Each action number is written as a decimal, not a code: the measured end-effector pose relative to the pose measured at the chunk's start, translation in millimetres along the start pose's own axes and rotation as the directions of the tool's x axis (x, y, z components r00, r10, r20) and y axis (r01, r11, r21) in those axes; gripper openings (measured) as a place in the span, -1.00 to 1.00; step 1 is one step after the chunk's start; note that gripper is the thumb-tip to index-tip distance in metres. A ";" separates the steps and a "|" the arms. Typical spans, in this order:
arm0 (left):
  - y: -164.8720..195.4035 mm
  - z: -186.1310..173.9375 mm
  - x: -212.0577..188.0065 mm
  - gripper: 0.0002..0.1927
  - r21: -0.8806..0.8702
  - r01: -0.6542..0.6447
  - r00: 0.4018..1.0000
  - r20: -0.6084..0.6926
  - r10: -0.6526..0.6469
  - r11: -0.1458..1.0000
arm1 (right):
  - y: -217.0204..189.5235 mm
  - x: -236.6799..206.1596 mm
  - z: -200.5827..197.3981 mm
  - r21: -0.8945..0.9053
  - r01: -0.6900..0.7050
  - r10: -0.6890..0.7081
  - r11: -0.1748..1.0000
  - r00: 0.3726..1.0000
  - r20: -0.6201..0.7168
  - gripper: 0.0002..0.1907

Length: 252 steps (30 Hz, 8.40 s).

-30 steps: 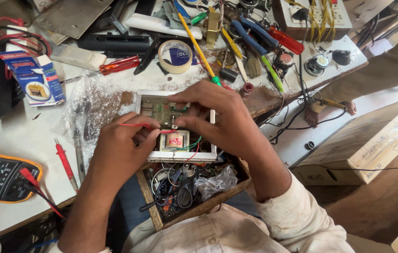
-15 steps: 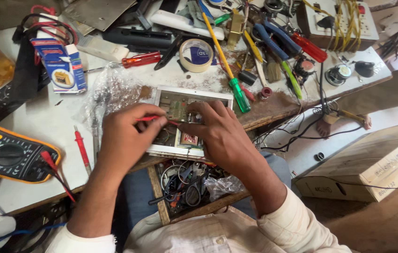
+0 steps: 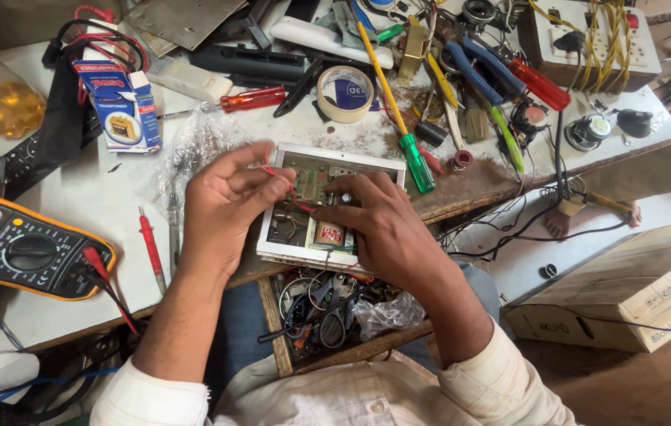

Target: The person is repairing an electronic device, likely a remote control, by soldering wires to a circuit board inside a metal casing. They use a soldering iron, pliers, and wire cutters to manipulate and connect the wires.

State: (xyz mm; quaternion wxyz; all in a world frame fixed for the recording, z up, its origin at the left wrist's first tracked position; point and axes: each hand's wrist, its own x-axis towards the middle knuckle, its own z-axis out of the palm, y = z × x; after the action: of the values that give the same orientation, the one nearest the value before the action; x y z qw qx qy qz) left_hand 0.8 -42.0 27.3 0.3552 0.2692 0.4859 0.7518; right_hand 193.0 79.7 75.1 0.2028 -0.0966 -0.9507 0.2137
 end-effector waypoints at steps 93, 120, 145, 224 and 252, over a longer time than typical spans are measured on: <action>25.4 52.6 -28.8 -0.90 0.651 -0.489 0.871 0.399 0.286 0.581 | 23.7 -117.2 8.9 0.091 -0.136 0.111 0.987 0.965 0.239 -0.78; 16.9 48.5 -43.1 -0.90 0.650 -0.417 0.909 0.305 0.285 0.635 | -20.8 -99.2 16.8 0.014 0.069 -0.070 0.998 0.935 0.348 -0.23; 19.9 68.0 -66.0 -0.90 0.615 -0.373 0.927 0.279 0.250 0.695 | -42.7 -103.7 -12.9 0.442 -0.234 0.260 0.866 0.966 0.002 -0.40; 1.7 67.1 -63.9 -0.51 0.242 -0.129 0.874 0.486 -0.005 0.962 | -32.7 -123.6 41.2 0.507 -0.175 0.355 0.844 0.891 -0.284 -0.38; 20.9 86.9 -64.3 -0.63 0.463 -0.217 0.898 0.440 -0.010 0.860 | -21.5 -139.2 30.1 0.929 -0.339 0.482 0.148 0.845 0.231 -0.35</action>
State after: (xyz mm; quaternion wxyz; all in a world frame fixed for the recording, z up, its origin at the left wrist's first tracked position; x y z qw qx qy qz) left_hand 99.0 -52.0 76.0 0.3289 0.5365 0.5584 0.5405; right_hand 303.3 11.9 11.8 0.2099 -0.2240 -0.5528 0.7747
